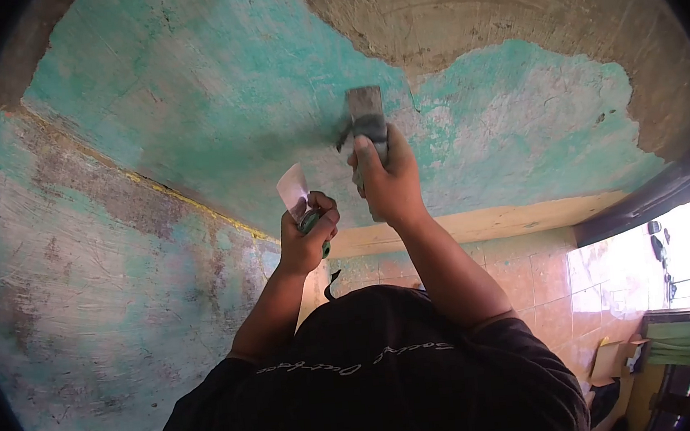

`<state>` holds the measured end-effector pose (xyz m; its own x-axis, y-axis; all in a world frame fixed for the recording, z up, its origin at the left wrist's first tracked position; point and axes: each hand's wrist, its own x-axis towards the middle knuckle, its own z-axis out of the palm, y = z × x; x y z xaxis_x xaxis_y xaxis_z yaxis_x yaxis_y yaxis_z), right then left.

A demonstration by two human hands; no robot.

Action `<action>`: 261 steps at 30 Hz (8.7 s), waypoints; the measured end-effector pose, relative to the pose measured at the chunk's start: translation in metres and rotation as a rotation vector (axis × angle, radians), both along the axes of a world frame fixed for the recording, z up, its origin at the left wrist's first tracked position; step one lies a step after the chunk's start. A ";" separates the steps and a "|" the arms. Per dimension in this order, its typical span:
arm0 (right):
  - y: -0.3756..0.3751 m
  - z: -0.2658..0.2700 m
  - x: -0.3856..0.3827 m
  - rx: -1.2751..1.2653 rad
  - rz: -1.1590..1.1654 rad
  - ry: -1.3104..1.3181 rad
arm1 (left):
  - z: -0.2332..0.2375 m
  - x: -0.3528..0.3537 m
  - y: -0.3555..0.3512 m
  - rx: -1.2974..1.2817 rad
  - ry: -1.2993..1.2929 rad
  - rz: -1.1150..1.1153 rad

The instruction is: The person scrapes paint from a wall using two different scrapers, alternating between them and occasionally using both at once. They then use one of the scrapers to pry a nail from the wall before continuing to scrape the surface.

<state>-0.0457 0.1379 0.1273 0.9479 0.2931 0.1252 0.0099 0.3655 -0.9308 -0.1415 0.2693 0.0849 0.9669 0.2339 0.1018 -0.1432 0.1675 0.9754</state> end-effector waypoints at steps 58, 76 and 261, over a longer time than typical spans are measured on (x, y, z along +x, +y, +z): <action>0.007 0.004 -0.007 0.214 0.133 0.118 | 0.009 0.039 0.021 0.517 -0.297 -0.555; 0.013 -0.004 -0.011 0.237 0.033 0.163 | 0.008 0.057 0.035 0.531 -0.272 -0.728; 0.006 0.001 -0.003 0.092 0.062 0.220 | 0.004 0.042 0.014 0.425 -0.093 -0.626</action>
